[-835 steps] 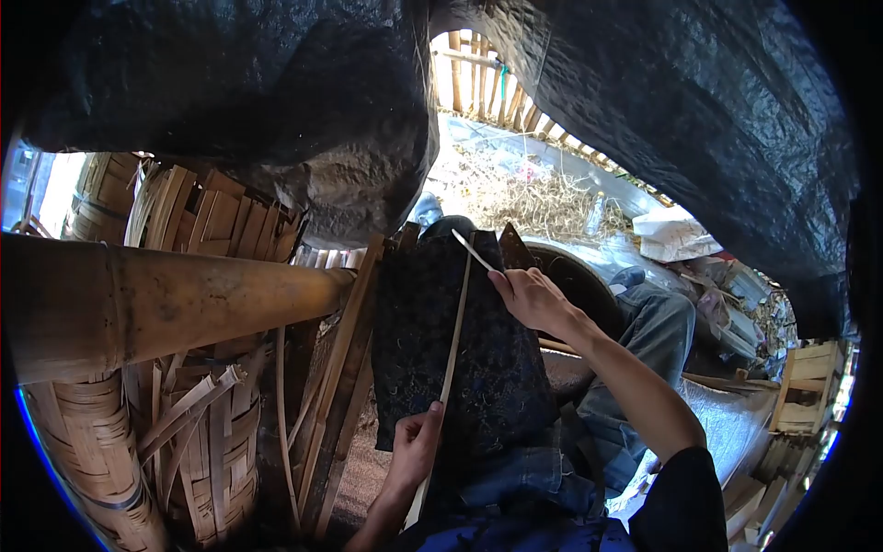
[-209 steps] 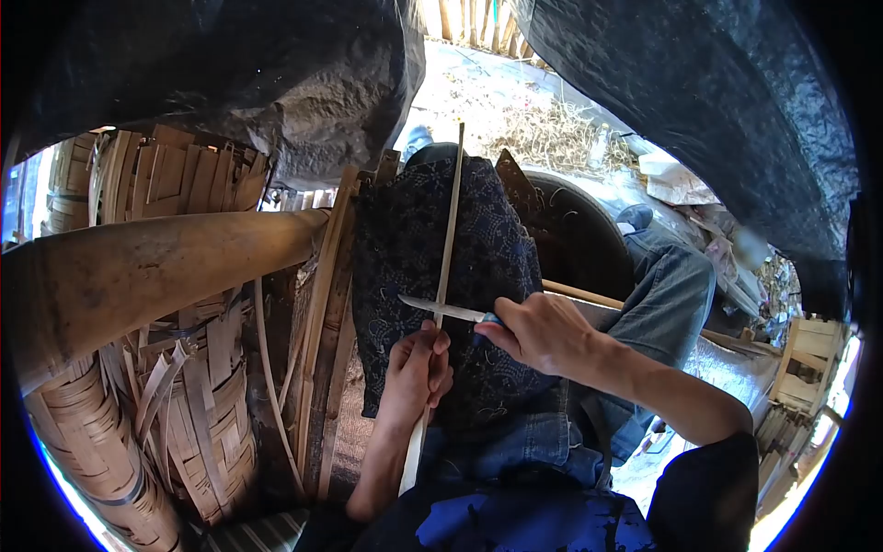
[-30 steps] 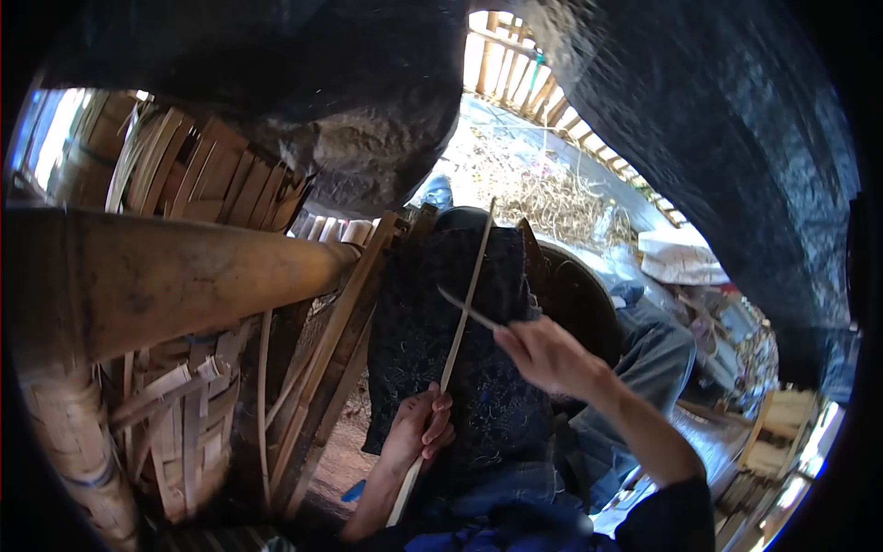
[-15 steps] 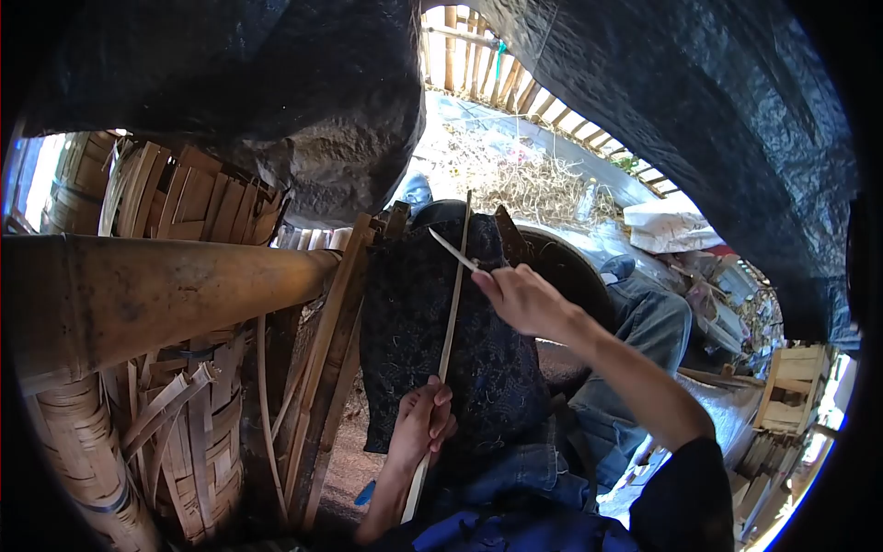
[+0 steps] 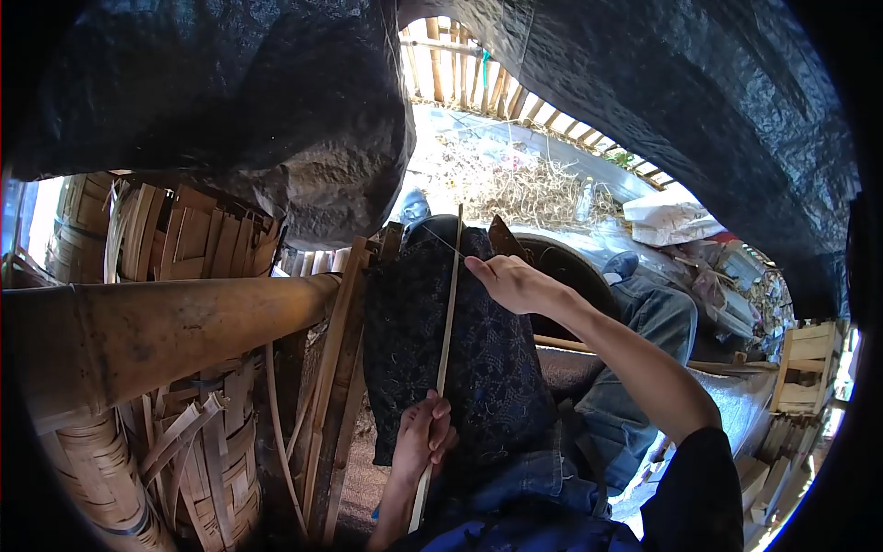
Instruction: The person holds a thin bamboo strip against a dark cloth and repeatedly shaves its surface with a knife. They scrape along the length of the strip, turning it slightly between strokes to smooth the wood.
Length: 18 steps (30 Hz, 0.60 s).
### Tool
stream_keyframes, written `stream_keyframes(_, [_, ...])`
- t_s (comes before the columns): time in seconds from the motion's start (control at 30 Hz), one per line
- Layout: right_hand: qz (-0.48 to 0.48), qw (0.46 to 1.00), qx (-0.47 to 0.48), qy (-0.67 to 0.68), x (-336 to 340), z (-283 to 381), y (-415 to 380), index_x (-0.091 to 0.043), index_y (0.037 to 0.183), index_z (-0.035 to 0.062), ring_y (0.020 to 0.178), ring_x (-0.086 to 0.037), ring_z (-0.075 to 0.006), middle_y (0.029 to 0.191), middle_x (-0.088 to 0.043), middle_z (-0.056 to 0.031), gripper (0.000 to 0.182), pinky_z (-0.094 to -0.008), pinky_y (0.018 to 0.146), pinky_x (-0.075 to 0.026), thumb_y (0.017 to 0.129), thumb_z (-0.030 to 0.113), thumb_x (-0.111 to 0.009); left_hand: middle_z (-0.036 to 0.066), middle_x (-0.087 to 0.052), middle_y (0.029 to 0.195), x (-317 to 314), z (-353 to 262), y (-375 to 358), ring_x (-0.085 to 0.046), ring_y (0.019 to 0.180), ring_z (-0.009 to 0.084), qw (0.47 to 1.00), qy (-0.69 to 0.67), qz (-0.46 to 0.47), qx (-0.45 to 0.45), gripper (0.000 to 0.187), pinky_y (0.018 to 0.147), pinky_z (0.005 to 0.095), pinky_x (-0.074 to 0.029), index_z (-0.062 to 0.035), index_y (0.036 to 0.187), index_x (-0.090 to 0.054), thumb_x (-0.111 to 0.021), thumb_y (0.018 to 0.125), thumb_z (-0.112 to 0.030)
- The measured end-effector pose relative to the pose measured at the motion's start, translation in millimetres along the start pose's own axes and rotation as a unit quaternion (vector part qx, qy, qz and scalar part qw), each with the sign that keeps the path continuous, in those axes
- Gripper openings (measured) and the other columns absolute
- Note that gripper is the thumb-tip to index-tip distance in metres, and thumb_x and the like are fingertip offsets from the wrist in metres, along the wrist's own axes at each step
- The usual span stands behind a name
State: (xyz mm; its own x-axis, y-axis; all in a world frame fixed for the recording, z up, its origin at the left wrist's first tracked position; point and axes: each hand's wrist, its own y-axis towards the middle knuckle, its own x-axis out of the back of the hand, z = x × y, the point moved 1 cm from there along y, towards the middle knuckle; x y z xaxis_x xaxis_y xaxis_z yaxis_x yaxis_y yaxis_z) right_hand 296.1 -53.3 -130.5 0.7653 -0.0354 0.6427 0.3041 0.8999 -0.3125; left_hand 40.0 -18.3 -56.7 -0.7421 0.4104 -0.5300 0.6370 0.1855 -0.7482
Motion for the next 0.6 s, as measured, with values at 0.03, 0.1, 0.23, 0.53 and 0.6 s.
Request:
stream_keyframes(0.03, [0.096,0.984,-0.135,0.072,19,23,0,-0.052,0.059,-0.0030,0.039,-0.048,-0.0216,0.044,-0.040,-0.0140,0.068,-0.0408,0.046,-0.044,0.102,0.043,-0.023,-0.004,-0.032,0.043,0,-1,0,-0.027,0.030,0.0061,1.000,0.000,-0.001,-0.001,0.035,0.035,0.0209,-0.021,-0.0114,0.076,-0.043,-0.030,0.103,-0.030])
stream_keyframes(0.1, [0.118,0.983,-0.117,0.080,15,30,-20,-0.051,0.059,-0.0028,0.039,-0.049,-0.0226,0.044,-0.040,-0.0153,0.068,-0.0413,0.046,-0.043,0.102,0.043,-0.024,-0.004,-0.032,0.043,2,-2,-1,-0.026,0.030,0.0061,1.000,-0.015,-0.005,0.009,0.035,0.036,0.0210,-0.021,-0.0115,0.076,-0.043,-0.031,0.102,-0.031])
stream_keyframes(0.23, [0.003,0.999,-0.020,0.046,-3,35,-44,-0.051,0.055,-0.0020,0.043,-0.053,-0.0338,0.048,-0.047,-0.0216,0.061,-0.0445,0.047,-0.042,0.100,0.035,-0.036,-0.005,-0.032,0.043,0,1,1,-0.026,0.030,0.0061,1.000,-0.020,0.001,0.007,0.035,0.035,0.0211,-0.021,-0.0113,0.076,-0.044,-0.031,0.103,-0.031])
stream_keyframes(0.53, [-0.050,0.998,0.024,-0.009,-5,32,-26,-0.054,0.062,-0.0007,0.045,-0.054,-0.0348,0.050,-0.050,-0.0205,0.046,-0.0422,0.044,-0.040,0.098,0.025,-0.045,-0.005,-0.031,0.043,0,3,4,-0.026,0.030,0.0062,1.000,0.005,0.003,-0.019,0.036,0.036,0.0218,-0.021,-0.0117,0.076,-0.045,-0.031,0.103,-0.031])
stream_keyframes(0.6, [-0.069,0.996,0.044,-0.018,-9,32,-18,-0.053,0.055,-0.0010,0.046,-0.056,-0.0369,0.049,-0.051,-0.0224,0.055,-0.0440,0.046,-0.044,0.099,0.029,-0.042,-0.005,-0.031,0.043,-2,4,3,-0.027,0.030,0.0063,1.000,0.001,0.000,-0.014,0.036,0.036,0.0218,-0.021,-0.0122,0.075,-0.045,-0.031,0.103,-0.031])
